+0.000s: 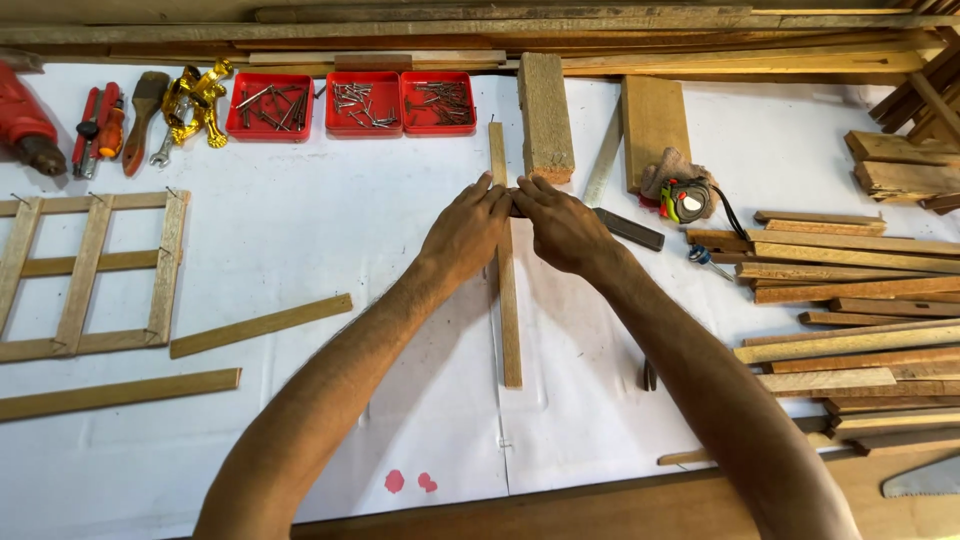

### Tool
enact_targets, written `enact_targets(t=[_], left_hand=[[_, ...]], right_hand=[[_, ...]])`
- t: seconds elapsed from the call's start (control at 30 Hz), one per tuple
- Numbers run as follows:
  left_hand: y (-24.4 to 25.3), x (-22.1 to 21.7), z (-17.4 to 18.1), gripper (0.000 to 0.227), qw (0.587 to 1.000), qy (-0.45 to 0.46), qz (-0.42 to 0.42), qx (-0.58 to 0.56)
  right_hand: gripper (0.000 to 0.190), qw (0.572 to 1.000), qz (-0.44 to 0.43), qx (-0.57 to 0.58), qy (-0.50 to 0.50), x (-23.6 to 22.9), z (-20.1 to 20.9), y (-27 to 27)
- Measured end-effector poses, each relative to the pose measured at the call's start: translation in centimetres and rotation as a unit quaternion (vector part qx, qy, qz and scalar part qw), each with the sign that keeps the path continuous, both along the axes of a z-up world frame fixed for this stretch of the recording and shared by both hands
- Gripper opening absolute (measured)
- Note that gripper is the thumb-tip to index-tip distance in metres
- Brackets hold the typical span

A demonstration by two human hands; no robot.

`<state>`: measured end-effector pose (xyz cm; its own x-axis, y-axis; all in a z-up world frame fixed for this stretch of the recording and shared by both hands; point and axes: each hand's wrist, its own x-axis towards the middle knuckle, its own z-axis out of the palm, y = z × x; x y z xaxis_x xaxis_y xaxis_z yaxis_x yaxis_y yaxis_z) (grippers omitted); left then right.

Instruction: The person measures thin wooden strips with a tape measure, marks them, and hammers nails to assemble a rectangular wooden frame on a workbench, then sands the frame edges with a sanding block.

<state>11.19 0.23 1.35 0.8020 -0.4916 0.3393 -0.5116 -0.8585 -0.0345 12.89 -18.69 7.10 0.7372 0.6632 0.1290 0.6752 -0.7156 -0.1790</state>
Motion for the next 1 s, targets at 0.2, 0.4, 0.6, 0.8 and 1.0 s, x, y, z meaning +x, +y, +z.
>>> enact_targets(t=[0.2,0.4,0.6,0.8,1.0], left_hand=[[-1.0,-10.0,1.7,0.04,0.999,0.004,-0.039,0.027],[-0.7,-14.8,0.9,0.048,0.99,0.074,-0.048,0.106],[-0.1,-9.5,0.0,0.047,0.994,0.072,-0.015,0.076],[0.8,-2.5,-2.2,0.048,0.997,0.066,-0.001,0.034],[1.0,-0.6,-2.2,0.048,0.997,0.066,0.01,0.029]], right_hand=[[0.059,0.999,0.032,-0.028,-0.009,-8.5,0.0,-2.3],[0.054,0.999,0.032,-0.026,0.006,-13.1,-3.3,-2.0],[0.046,0.999,0.028,0.018,-0.025,-8.2,-4.7,-1.4],[0.045,0.999,0.016,0.007,-0.036,-1.2,-5.6,0.1],[0.046,0.999,0.028,-0.018,-0.041,1.4,-6.2,0.4]])
